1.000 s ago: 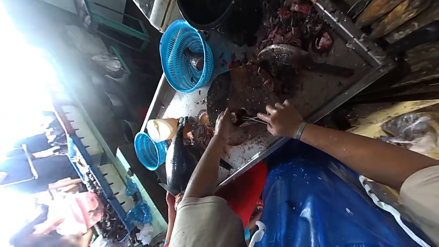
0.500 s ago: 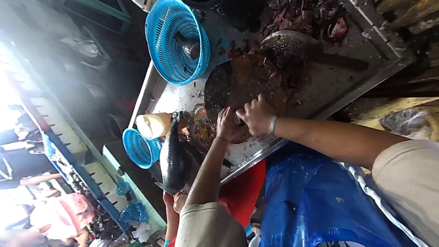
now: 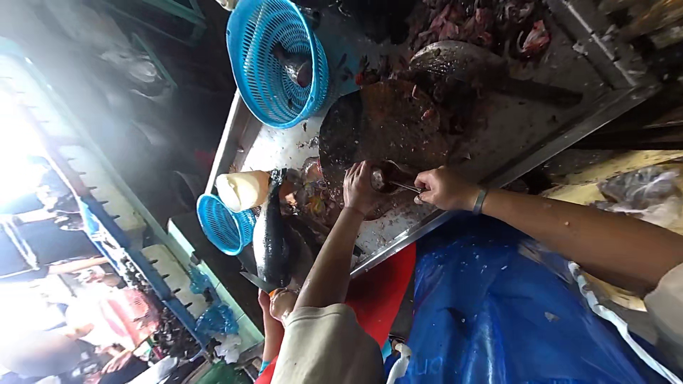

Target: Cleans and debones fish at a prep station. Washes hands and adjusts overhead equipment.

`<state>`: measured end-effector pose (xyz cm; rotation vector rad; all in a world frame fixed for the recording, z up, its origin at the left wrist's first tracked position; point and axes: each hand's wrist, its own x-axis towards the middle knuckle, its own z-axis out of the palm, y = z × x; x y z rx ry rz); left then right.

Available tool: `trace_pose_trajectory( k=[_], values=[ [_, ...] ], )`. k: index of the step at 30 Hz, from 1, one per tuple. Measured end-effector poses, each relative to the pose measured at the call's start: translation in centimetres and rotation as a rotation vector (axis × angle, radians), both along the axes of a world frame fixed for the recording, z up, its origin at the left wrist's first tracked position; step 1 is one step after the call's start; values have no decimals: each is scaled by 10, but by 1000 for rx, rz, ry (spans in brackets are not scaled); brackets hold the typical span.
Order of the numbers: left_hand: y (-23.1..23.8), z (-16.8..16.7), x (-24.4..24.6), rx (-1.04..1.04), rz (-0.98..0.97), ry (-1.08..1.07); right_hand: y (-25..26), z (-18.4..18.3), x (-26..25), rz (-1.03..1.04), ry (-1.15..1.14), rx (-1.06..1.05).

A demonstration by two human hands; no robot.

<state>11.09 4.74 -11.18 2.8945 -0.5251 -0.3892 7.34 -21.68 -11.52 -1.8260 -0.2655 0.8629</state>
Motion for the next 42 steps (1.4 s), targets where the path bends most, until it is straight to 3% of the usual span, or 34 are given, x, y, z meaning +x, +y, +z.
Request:
trace_pose_trajectory(
  k=[7,10,12,14,16,18,20,24,30,34,37,39,42],
  values=[
    [-8,5,2,39,-7,22,-42,9,-38,-327,502,563],
    [-11,6,0,32,21,24,-62,47,-27,-430,368,604],
    [-14,9,0,41,43,30,-67,74,-3,-437,102,507],
    [-16,11,0,56,63,42,-69,86,28,-402,-241,252],
    [-16,11,2,78,86,87,-63,72,62,-326,-513,-214],
    [-18,14,-1,103,123,149,-57,38,87,-176,-448,-543],
    [-20,21,-2,111,145,181,-56,24,76,-124,-423,-587],
    [-17,15,-3,93,149,173,-47,54,32,110,-486,-550],
    [-19,14,1,86,149,142,3,50,37,339,-420,-528],
    [-20,13,0,122,140,120,-29,26,27,234,-366,-251],
    [-21,15,2,128,142,151,-63,36,16,78,-404,-142],
    [-21,16,2,109,141,141,-71,54,25,-10,-495,-210],
    [-22,16,6,108,149,140,-60,54,60,-10,-567,-523]
  ],
)
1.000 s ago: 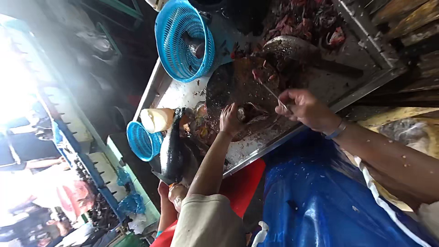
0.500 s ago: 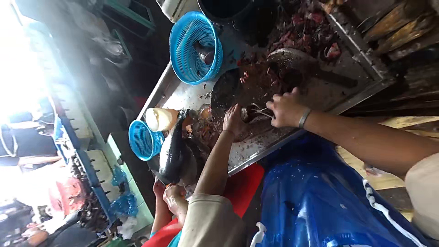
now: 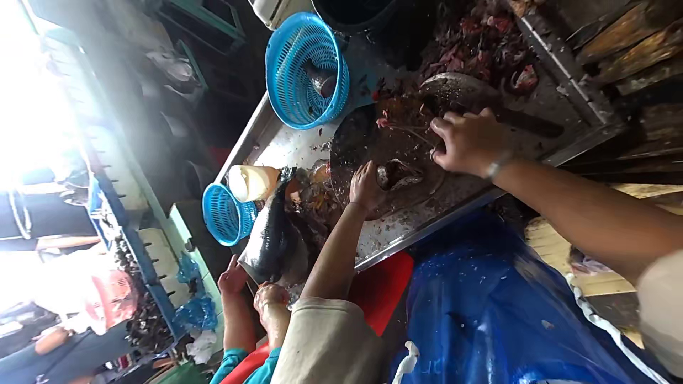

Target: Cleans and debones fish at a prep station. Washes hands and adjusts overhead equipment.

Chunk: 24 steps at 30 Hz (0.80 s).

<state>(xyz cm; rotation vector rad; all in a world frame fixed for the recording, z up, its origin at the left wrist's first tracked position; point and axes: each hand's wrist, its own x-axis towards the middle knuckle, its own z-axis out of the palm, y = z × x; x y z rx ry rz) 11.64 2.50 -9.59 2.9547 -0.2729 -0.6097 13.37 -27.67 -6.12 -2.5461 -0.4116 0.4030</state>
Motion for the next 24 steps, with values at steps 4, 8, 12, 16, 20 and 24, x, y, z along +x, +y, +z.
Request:
trace_pose_trajectory(
  k=[4,8,12,16,20,24],
  values=[
    [0,2,5,-3,17,17,6,-10,8,70,42,-93],
    [2,-1,-1,-21,24,29,35,6,-15,303,16,-113],
    [6,-4,-3,-26,5,-1,73,-15,-11,421,46,-71],
    [6,-5,-4,1,-4,17,41,-20,-25,460,68,-28],
    [5,-4,-5,-23,23,6,13,-7,-37,367,-88,72],
    [3,-2,-7,-25,39,1,-17,-18,-23,174,-231,51]
  ],
)
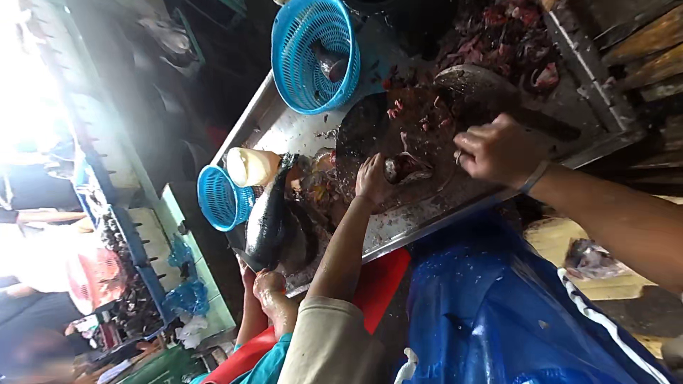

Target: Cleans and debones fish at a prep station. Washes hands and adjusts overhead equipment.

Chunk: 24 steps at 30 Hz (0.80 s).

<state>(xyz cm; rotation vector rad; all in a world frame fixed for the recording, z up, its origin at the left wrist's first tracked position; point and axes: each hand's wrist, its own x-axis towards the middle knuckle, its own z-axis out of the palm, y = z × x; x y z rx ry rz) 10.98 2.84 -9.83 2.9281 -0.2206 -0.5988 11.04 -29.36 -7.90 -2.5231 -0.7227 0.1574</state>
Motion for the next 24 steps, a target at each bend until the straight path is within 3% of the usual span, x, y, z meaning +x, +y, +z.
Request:
trace_pose_trajectory(
  k=[2,4,7,12,17,21,24],
  values=[
    [-2,2,0,8,-3,3,-11,-8,21,-170,249,-175],
    [-2,3,-1,24,-8,2,-8,-3,18,-244,313,-200],
    [-1,0,1,29,-11,7,26,20,-3,-88,239,-168],
    [-2,1,5,30,-12,17,88,13,-2,162,219,-214],
    [-3,2,4,7,24,30,47,17,-7,162,245,-161],
    [0,0,4,-10,17,7,5,28,13,-13,-1,-43],
    [-3,1,1,11,7,27,6,2,40,-112,214,-211]
  ],
)
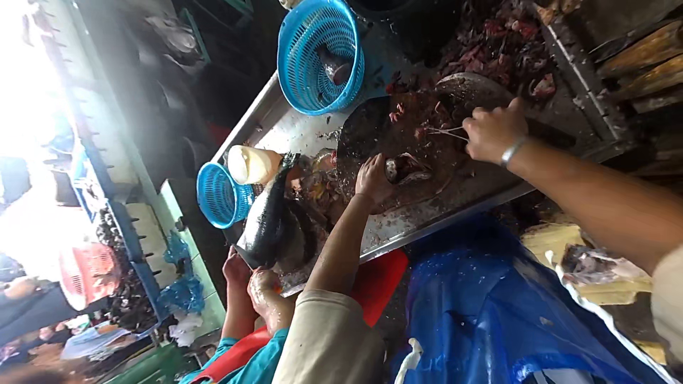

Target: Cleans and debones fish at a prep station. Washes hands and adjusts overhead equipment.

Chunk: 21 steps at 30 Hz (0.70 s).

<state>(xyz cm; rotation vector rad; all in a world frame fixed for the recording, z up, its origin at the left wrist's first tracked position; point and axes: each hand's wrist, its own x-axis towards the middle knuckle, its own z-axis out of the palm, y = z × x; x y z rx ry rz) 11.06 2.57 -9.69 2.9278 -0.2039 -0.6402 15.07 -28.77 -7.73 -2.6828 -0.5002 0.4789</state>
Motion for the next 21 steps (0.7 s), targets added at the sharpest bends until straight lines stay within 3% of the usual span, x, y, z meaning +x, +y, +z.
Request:
trace_pose_trajectory(
  k=[3,5,9,12,15,18,21],
  values=[
    [-2,6,9,23,7,-4,10,7,-3,-19,54,20],
    [0,2,0,15,6,1,28,23,-24,92,74,15],
    [0,0,2,32,2,15,65,16,-33,235,153,-4],
    [1,0,6,16,6,11,33,21,-27,176,121,97],
    [2,0,9,19,1,26,2,20,-13,96,-41,50],
    [0,3,2,23,2,18,4,5,-6,0,96,-32],
    [0,5,12,14,15,-2,31,24,-15,88,10,27]
  ],
)
